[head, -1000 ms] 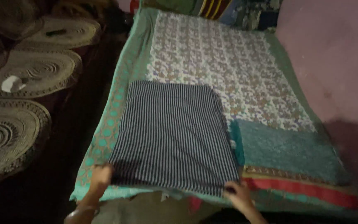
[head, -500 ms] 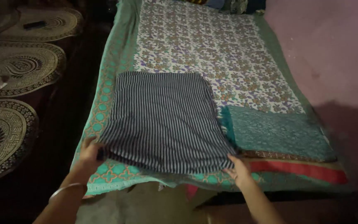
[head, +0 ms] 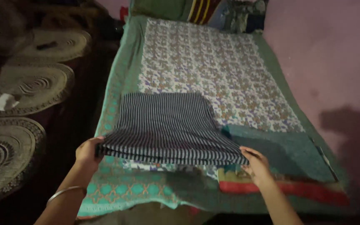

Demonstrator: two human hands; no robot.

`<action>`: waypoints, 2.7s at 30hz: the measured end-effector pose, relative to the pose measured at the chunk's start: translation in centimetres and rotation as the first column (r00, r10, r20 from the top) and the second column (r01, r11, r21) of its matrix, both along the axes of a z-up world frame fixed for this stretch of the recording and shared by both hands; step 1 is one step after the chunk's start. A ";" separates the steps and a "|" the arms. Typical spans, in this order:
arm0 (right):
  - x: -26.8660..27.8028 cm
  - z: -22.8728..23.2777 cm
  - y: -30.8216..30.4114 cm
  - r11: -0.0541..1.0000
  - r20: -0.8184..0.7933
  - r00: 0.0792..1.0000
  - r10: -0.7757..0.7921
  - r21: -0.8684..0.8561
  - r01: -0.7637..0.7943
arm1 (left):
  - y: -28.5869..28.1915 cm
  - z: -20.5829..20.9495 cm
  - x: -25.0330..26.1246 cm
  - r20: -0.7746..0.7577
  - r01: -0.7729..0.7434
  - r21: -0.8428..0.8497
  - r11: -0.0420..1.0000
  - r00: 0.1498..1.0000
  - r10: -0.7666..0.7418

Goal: Folding a striped cloth on a bed and then unboxing a small light-blue device from a shelf.

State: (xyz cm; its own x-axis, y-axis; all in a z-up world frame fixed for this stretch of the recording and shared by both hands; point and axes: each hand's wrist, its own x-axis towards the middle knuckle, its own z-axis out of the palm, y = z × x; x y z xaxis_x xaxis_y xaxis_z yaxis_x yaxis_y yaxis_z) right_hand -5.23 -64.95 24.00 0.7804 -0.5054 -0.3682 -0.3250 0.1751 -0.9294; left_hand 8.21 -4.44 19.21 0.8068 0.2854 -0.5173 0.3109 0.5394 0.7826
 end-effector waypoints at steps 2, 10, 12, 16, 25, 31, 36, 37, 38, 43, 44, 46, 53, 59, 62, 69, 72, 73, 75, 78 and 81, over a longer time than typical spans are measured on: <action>1.4 2.1 -0.2 1.000 -0.014 1.000 -0.013 0.006 0.013 | -0.6 2.8 1.0 0.012 0.003 0.034 0.999 1.000 -0.003; 8.6 3.0 -3.1 0.998 -0.096 0.995 0.018 0.056 -0.012 | 0.4 1.8 7.4 -0.057 0.036 0.059 0.998 0.998 -0.032; 11.4 0.4 -5.1 0.987 -0.077 0.996 0.034 0.159 -0.021 | 0.9 1.0 8.5 -0.143 0.073 0.005 0.997 0.987 -0.071; 17.1 -3.9 -7.4 0.962 -0.042 0.998 0.040 0.272 -0.027 | 1.9 -1.8 12.5 -0.237 0.134 -0.019 0.991 0.962 -0.135; 36.0 -3.3 -3.2 0.921 -0.059 0.974 -0.218 0.319 0.226 | 1.7 -7.2 31.5 -0.194 0.034 -0.229 0.973 0.978 -0.080; 42.1 -13.6 -3.8 0.952 -0.223 0.943 0.247 -0.127 -0.279 | -3.3 -6.9 33.4 -0.107 0.176 0.252 0.952 0.982 -0.153; 35.6 -33.0 -7.2 0.237 -0.777 0.550 0.307 -0.497 -0.835 | -3.6 -18.0 30.2 -0.337 0.326 0.767 0.553 0.938 -0.086; 35.2 -30.5 -5.5 0.234 -0.780 0.544 0.308 -0.492 -0.839 | -3.1 -20.7 29.3 -0.343 0.329 0.764 0.554 0.936 -0.083; 34.6 -28.1 -3.7 0.338 -0.811 0.553 0.189 -0.475 -0.812 | -2.6 -23.4 28.5 -0.377 0.387 0.719 0.578 0.915 -0.144; 31.9 -28.8 -4.7 0.611 -0.880 0.439 -0.179 -0.450 -0.652 | -3.0 -18.9 25.1 -0.556 0.580 0.673 0.460 0.806 -0.203; 30.7 -34.0 -8.3 0.548 -0.872 0.486 -0.061 -0.437 -0.713 | -2.9 -19.3 25.2 -0.544 0.574 0.594 0.564 0.802 -0.244; 30.2 -38.1 -11.4 0.476 -0.851 0.521 0.059 -0.435 -0.764 | -2.7 -19.7 24.9 -0.527 0.563 0.503 0.655 0.801 -0.284; 33.2 -24.0 -5.3 0.825 -0.731 0.680 0.064 -0.344 -0.448 | -4.6 -11.4 25.7 -0.466 0.510 0.393 0.765 0.828 -0.313; 33.3 -6.0 -0.2 0.926 -0.747 0.664 0.039 -0.223 -0.305 | -7.1 -2.6 25.5 -0.217 0.432 0.363 0.825 0.901 -0.376; 29.0 -3.4 -3.5 0.944 -0.655 0.753 0.058 -0.210 -0.255 | -9.4 -1.2 24.2 -0.142 0.406 0.351 0.844 0.914 -0.381; 16.8 1.4 -16.4 0.809 -0.454 0.884 -0.115 -0.559 -0.182 | -21.4 2.0 19.3 0.057 0.431 0.346 0.834 0.877 -0.477; 11.9 4.0 -25.5 0.642 -0.441 0.892 -0.099 -0.713 -0.281 | -30.1 4.7 15.7 0.140 0.430 0.232 0.872 0.873 -0.468; 9.8 8.1 -25.5 0.647 -0.439 0.891 -0.118 -0.715 -0.267 | -33.0 5.6 14.3 0.142 0.448 0.231 0.864 0.863 -0.485; 6.2 15.7 -24.9 0.836 -0.468 0.857 -0.213 -0.541 -0.088 | -38.1 6.7 11.4 0.086 0.437 0.285 0.853 0.875 -0.477; 1.9 14.1 -35.0 0.645 -0.466 0.791 -0.397 -0.755 -0.121 | -44.9 8.0 6.9 0.249 0.439 0.182 0.880 0.845 -0.473; -1.7 15.3 -39.3 0.630 -0.621 0.651 -0.437 -0.728 -0.271 | -50.2 3.1 4.1 0.242 0.322 0.224 0.920 0.896 -0.373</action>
